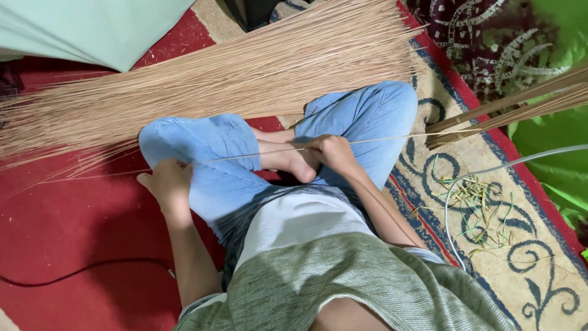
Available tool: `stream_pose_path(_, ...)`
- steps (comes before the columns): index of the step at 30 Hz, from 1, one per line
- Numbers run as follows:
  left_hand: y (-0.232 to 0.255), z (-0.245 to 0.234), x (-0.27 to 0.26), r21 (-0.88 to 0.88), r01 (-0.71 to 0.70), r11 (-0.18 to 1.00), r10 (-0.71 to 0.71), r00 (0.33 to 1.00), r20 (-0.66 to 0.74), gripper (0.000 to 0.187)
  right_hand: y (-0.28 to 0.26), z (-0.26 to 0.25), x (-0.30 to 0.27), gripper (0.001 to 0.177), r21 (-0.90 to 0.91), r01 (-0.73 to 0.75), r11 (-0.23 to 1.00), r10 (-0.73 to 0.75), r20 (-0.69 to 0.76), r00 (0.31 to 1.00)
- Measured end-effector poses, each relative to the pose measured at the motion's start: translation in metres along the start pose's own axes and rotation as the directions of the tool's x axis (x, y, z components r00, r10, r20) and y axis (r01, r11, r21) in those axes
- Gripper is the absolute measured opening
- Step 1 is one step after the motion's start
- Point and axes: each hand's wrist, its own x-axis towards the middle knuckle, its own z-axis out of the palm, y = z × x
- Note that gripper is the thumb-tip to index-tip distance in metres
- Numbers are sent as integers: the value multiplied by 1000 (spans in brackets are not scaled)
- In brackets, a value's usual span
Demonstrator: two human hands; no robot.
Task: A person sitting on the floor is weaving or arranging thin bamboo sticks by picking them from a pile and aligning them together.
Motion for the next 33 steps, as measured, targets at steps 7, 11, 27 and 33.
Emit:
stream_pose_path(7, 100, -39, 9, -370, -271, 889, 287, 958, -11, 37, -24, -52, 38, 33, 159, 68, 985, -107, 248, 963)
stream_pose_path(11, 144, 12, 95, -209, -480, 852, 496, 868, 30, 32, 36, -65, 109, 23, 25, 51, 998, -53, 80, 995)
stream_pose_path(27, 201, 138, 254, 35, -635, 772, 626, 750, -211, 12, 260, 82, 241, 17, -537, -53, 842, -29, -143, 989)
stream_pose_path(33, 189, 153, 260, 195, -634, 749, 660, 684, -310, 15, 248, 76, 231, 16, -665, 80, 743, -224, -134, 965)
